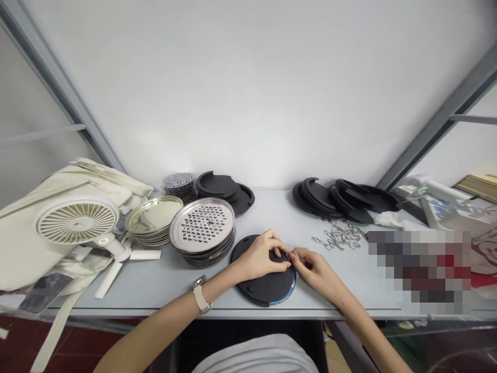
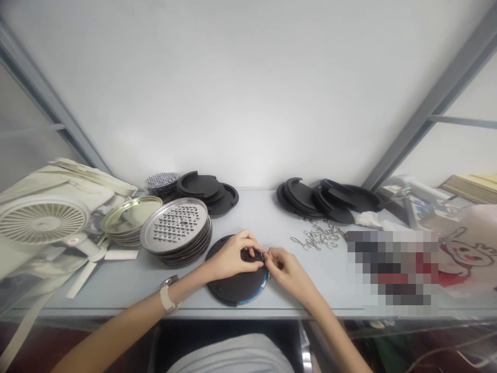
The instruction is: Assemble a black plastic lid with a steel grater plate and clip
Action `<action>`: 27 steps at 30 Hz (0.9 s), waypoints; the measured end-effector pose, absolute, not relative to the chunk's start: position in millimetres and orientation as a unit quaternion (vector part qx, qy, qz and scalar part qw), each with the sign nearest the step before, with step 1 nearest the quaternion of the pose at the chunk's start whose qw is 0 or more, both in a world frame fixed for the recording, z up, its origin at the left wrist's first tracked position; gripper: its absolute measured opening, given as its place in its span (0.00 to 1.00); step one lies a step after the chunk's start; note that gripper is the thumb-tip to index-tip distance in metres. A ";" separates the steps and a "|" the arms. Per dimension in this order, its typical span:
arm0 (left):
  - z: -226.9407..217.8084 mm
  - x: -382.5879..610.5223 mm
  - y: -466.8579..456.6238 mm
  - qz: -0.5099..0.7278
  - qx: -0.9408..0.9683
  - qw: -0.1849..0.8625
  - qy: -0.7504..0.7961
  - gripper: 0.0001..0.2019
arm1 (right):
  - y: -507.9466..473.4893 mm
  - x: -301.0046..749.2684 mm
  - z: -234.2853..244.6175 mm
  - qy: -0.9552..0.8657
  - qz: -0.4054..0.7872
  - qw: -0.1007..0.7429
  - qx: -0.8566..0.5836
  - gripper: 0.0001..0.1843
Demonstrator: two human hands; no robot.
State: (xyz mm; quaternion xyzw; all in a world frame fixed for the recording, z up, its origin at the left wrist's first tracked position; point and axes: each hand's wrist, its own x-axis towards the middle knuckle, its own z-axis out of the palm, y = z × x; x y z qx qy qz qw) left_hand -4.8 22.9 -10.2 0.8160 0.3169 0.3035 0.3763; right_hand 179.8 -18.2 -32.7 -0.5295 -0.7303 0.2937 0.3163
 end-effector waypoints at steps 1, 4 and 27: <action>-10.1 -4.8 22.8 0.302 0.816 0.376 0.317 0.10 | -17.8 179.9 -32.8 -0.732 0.291 0.315 -0.529 0.21; -10.2 -4.8 22.8 0.303 0.818 0.374 0.315 0.10 | -17.4 180.1 -33.5 -0.739 0.281 0.307 -0.530 0.21; -10.9 -4.5 22.7 0.301 0.806 0.404 0.309 0.11 | -16.8 181.4 -32.3 -0.772 0.239 0.288 -0.514 0.21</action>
